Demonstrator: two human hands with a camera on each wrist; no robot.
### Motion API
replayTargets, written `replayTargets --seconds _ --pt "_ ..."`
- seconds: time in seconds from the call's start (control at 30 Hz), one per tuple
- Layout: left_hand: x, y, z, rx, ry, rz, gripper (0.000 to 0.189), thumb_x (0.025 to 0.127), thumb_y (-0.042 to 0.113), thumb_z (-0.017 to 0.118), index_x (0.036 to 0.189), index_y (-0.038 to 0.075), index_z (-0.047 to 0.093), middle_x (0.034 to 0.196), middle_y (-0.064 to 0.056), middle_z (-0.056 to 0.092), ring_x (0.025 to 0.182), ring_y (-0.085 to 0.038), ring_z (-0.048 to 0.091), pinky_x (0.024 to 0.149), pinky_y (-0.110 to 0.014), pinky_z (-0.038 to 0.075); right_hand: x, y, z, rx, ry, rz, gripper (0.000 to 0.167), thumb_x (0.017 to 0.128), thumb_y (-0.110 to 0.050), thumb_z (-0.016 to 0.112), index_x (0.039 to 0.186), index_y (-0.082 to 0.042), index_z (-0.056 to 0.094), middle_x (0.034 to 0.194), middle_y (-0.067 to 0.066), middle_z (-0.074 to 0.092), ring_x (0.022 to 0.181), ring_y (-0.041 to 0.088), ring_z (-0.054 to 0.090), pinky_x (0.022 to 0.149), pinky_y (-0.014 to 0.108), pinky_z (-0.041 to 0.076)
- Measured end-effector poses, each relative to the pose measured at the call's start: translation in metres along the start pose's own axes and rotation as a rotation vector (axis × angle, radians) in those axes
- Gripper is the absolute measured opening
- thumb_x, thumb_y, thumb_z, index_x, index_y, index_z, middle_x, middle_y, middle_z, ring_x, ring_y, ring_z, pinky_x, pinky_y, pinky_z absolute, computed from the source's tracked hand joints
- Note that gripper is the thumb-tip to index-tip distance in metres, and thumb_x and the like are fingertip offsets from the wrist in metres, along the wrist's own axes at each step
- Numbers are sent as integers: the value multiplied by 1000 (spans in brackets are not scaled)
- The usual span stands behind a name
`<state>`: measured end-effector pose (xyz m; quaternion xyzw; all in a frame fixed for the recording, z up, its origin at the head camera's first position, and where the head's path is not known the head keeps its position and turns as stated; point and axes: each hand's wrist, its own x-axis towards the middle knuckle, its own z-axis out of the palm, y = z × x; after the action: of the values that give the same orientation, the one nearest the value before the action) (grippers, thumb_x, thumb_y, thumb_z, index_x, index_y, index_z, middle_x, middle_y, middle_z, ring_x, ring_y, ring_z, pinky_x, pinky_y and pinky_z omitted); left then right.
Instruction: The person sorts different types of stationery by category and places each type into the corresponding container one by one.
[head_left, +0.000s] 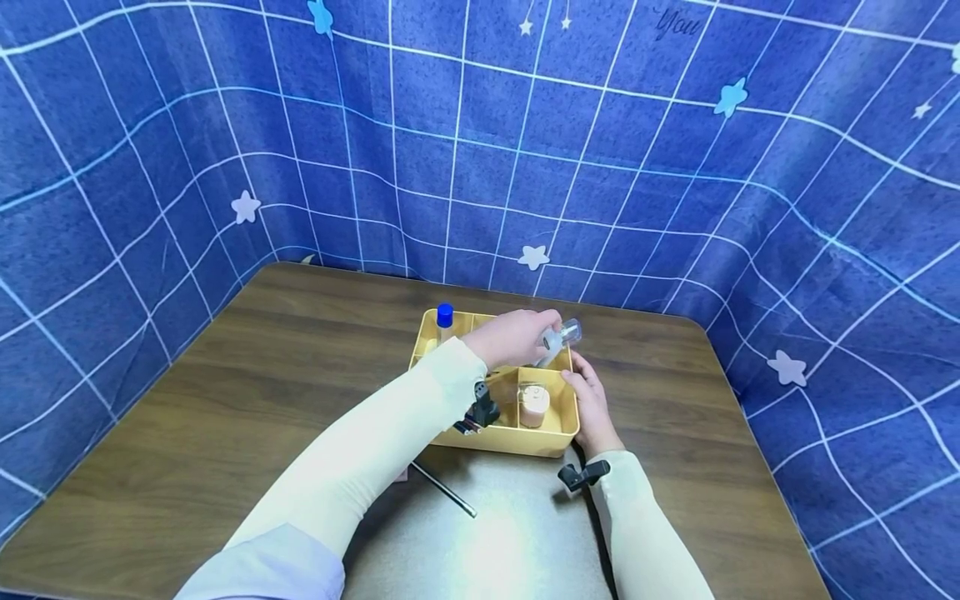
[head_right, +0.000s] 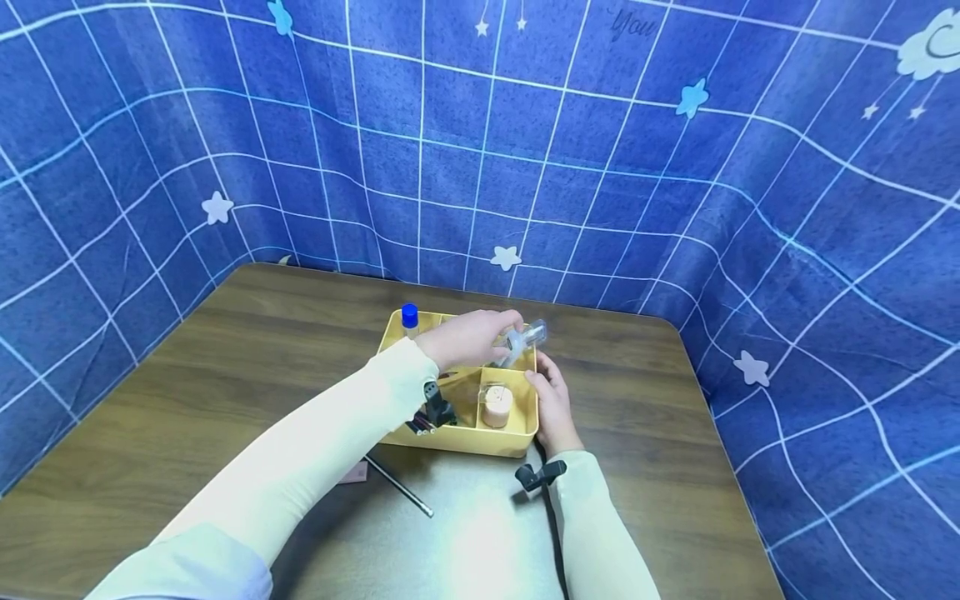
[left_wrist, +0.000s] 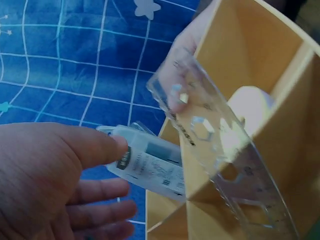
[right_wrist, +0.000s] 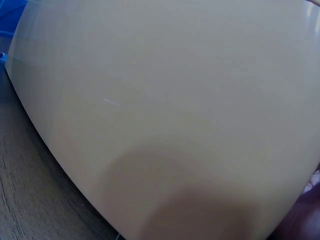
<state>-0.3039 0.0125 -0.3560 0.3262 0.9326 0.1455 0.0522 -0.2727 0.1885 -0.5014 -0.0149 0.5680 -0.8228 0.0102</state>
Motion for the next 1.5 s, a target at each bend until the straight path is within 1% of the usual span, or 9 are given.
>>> replayTargets --seconds 0.2,0.4,0.53,0.73,0.9,1.03,1.17,1.3,1.5 --pt "-5 -3 -6 -8 -54 -17 45 103 18 56 148 21 50 132 -6 65 112 -19 62 98 -37 49 0 2 1 -14 -19 -25 51 100 -9 46 150 -5 37 137 6 46 113 14 55 99 30 46" --pt "-14 -10 -19 -33 -59 -75 38 104 22 53 142 20 54 141 -7 59 124 -22 58 101 -39 47 4 8 -9 -34 -56 -42 41 100 -13 52 140 -13 50 129 3 54 112 15 59 95 29 50" --pt "-20 -16 -28 -46 -47 -85 35 104 20 51 138 19 57 140 -4 59 116 -18 59 98 -36 47 4 8 -11 -29 -65 -57 42 99 -16 55 141 -12 49 128 4 54 112 15 59 95 29 50" --pt "-30 -27 -42 -109 2 -69 32 103 16 48 133 15 59 129 -3 63 104 -16 59 90 -34 49 2 5 -7 -38 -46 -46 38 100 -14 53 138 -13 50 124 2 56 108 14 60 93 28 51" --pt "-43 -34 -66 -148 69 -51 29 103 17 46 128 16 62 119 -3 67 97 -16 61 89 -34 49 -1 3 -2 -43 -19 -26 40 100 -12 50 140 -9 46 124 3 55 107 13 59 93 27 51" --pt "-60 -45 -86 -182 150 -40 26 102 16 46 121 15 65 108 -3 68 81 -19 58 82 -35 48 -2 2 0 -27 -9 -6 44 101 -11 48 144 -7 42 125 4 53 108 15 59 94 28 50" --pt "-83 -63 -97 -207 206 -91 21 99 15 49 112 14 65 109 -5 67 85 -21 57 84 -38 47 -3 -1 1 -21 -9 5 45 102 -9 47 146 -7 40 127 6 52 109 16 58 95 29 49" --pt "-104 -88 -91 -209 205 -209 14 97 14 52 104 12 64 107 -6 66 90 -24 56 85 -42 47 -3 -2 1 -24 -7 10 44 102 -10 48 145 -8 41 128 6 52 110 16 57 95 28 49" --pt "-125 -129 -58 -187 116 -320 14 91 9 55 100 7 65 100 -9 65 92 -26 57 88 -45 47 -4 0 2 -27 -5 10 43 101 -12 49 143 -9 42 127 6 52 110 15 57 94 28 49"
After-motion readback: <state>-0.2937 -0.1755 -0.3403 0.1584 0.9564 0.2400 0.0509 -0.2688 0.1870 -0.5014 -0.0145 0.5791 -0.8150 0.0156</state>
